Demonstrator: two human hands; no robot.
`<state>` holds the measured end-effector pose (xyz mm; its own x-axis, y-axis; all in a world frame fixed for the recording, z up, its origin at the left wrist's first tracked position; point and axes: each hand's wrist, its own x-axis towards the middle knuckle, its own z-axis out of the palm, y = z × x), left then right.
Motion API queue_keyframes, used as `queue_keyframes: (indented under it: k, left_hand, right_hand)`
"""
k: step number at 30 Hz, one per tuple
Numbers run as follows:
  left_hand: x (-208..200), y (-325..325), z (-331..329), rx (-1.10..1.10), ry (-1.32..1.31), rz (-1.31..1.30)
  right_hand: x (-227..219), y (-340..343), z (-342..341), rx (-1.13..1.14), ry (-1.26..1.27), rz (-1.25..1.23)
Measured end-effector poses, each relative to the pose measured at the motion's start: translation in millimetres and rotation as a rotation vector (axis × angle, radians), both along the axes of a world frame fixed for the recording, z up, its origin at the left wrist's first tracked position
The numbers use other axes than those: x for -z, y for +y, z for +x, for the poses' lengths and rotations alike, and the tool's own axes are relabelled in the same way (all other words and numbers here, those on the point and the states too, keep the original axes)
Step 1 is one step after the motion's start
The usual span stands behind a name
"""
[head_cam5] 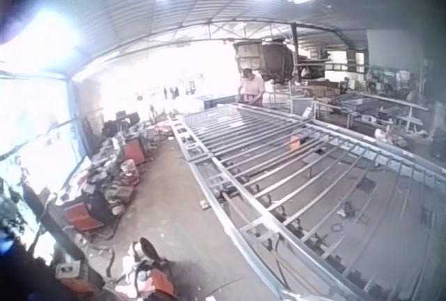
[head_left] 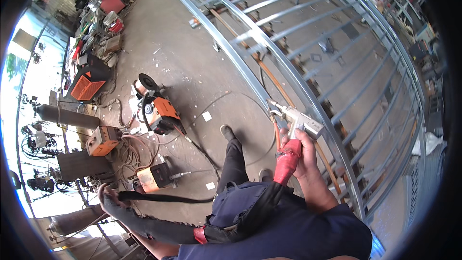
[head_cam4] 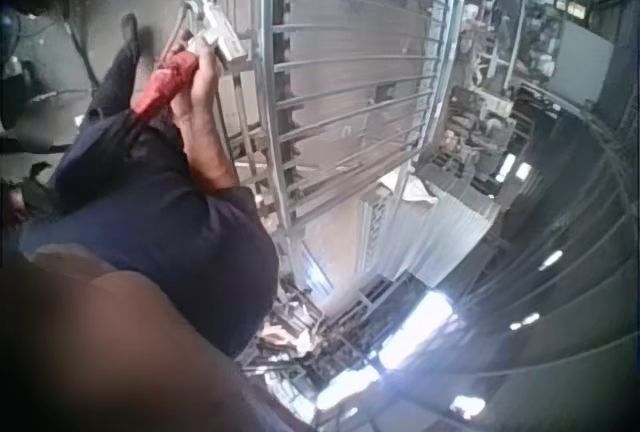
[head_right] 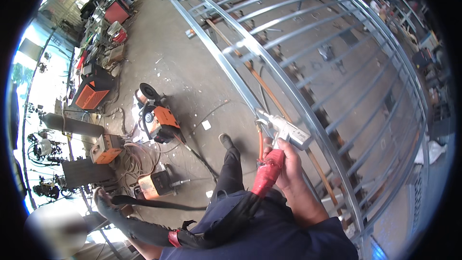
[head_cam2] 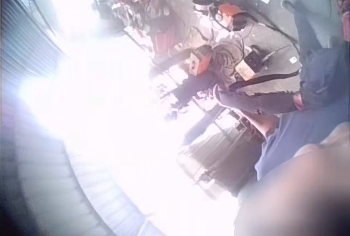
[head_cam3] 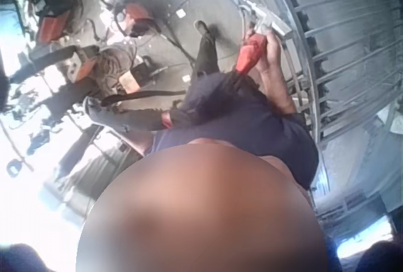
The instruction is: The person welds joints on a large metal frame using a handheld welding torch. They move around the frame to access different joints, applying welds at multiple points while holding the frame steady with the other hand.
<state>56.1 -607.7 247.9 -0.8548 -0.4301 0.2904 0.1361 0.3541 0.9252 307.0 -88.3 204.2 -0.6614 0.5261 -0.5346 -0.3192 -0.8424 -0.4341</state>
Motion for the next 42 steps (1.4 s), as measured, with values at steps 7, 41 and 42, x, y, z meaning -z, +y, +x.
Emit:
queue_keyframes:
  k: [7,41,42]
  left_hand:
    - [106,36,-118,0.193,-0.355,-0.342]
    - [181,306,-695,0.440,-0.896,0.751]
    - [176,309,-731,0.423,-0.904,0.722]
  right_hand:
    - [3,47,-189,-0.169,-0.046,0.024]
    - [61,164,-1251,-0.890,-0.297,0.190]
    - [74,170,-1280,-0.903,-0.255,0.112]
